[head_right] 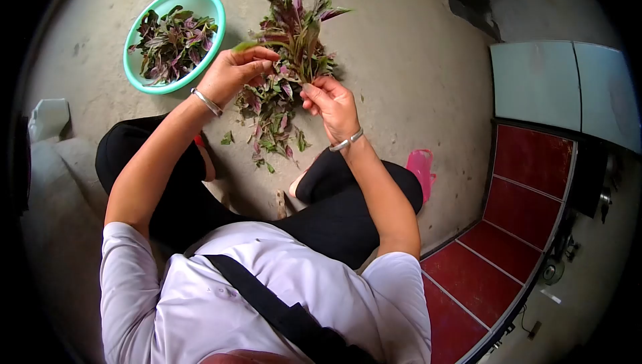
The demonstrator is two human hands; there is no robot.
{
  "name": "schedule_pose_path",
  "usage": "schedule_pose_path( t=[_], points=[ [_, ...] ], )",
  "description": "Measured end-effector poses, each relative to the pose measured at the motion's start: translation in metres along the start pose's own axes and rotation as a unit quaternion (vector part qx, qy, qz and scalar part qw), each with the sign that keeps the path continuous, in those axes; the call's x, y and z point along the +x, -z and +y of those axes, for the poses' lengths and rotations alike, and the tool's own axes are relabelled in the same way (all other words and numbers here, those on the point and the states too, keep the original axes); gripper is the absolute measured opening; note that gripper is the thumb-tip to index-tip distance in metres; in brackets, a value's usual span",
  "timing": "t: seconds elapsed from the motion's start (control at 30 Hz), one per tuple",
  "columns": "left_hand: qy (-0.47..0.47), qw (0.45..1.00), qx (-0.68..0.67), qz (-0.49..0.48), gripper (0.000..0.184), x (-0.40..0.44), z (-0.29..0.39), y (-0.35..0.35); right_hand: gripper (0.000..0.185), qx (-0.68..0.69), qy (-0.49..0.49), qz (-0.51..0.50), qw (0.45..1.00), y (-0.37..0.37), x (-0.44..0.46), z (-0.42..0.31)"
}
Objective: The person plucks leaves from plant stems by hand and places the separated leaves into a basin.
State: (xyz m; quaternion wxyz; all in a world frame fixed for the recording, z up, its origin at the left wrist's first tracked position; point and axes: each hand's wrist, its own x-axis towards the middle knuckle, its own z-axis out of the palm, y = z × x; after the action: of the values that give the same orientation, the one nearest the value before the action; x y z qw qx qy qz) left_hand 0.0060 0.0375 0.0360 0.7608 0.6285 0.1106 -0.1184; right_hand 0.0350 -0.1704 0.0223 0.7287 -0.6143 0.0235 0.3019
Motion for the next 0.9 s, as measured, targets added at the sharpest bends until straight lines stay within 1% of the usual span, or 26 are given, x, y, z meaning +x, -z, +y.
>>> schedule_pose_path(
  t=[0.03,0.1,0.13,0.17,0.2,0.27,0.37,0.4,0.5,0.53,0.57,0.63,0.67,0.77,0.8,0.9],
  points=[
    [-0.002,1.000,0.018,0.003,0.024,-0.001,0.003,0.000,0.006,-0.013,0.005,-0.004,1.000,-0.002,0.000,0.000],
    [-0.049,0.998,-0.023,0.010,0.025,-0.005,0.011,-0.004,0.006,-0.039,0.015,-0.008,0.999,-0.006,-0.002,-0.001],
    [-0.056,0.998,-0.027,0.016,0.026,-0.003,0.003,-0.003,0.005,-0.047,0.014,-0.015,0.999,-0.004,0.000,0.000],
    [-0.118,0.989,0.090,0.023,0.027,0.000,0.004,-0.001,0.005,-0.049,0.015,-0.020,0.998,-0.004,0.000,0.000],
    [-0.176,0.962,0.206,0.030,0.027,0.002,0.004,0.000,0.004,-0.051,0.015,-0.025,0.998,-0.003,0.001,0.000],
    [-0.220,0.942,0.254,0.024,0.027,0.005,0.003,0.001,0.004,-0.062,0.010,-0.031,0.998,-0.002,0.002,-0.001],
    [-0.185,0.981,0.054,-0.011,0.025,0.008,0.000,-0.005,0.005,-0.060,0.000,-0.039,0.997,-0.002,0.003,-0.003],
    [-0.152,0.986,0.059,-0.018,0.025,0.009,-0.001,-0.005,0.005,-0.058,-0.003,-0.041,0.997,-0.003,0.003,-0.005],
    [-0.105,0.992,0.071,-0.014,0.022,0.002,0.009,-0.008,0.010,-0.049,-0.003,-0.046,0.998,-0.004,0.002,-0.009],
    [-0.153,0.986,0.071,-0.012,0.020,0.001,0.008,-0.009,0.014,-0.043,0.002,-0.047,0.998,-0.003,0.002,-0.008],
    [-0.157,0.984,0.076,-0.018,0.021,0.000,0.007,-0.009,0.019,-0.037,0.008,-0.049,0.998,-0.002,0.002,-0.008],
    [-0.166,0.982,0.085,-0.032,0.024,0.000,0.007,-0.007,0.018,-0.047,0.008,-0.035,0.998,-0.001,0.003,-0.007],
    [-0.214,0.969,0.125,-0.024,0.022,0.001,0.000,-0.006,0.018,-0.052,0.008,-0.029,0.998,-0.001,0.003,-0.007],
    [-0.195,0.978,0.067,-0.038,0.022,0.002,-0.006,-0.009,0.013,-0.063,0.047,-0.032,0.996,-0.001,0.003,-0.007],
    [-0.185,0.981,0.036,-0.047,0.022,-0.003,0.001,-0.011,0.012,-0.064,0.049,-0.031,0.996,-0.001,0.003,-0.006],
    [-0.193,0.980,0.013,-0.055,0.022,-0.003,0.003,-0.015,0.013,-0.068,0.054,-0.038,0.995,0.000,0.004,-0.006]
  ],
)
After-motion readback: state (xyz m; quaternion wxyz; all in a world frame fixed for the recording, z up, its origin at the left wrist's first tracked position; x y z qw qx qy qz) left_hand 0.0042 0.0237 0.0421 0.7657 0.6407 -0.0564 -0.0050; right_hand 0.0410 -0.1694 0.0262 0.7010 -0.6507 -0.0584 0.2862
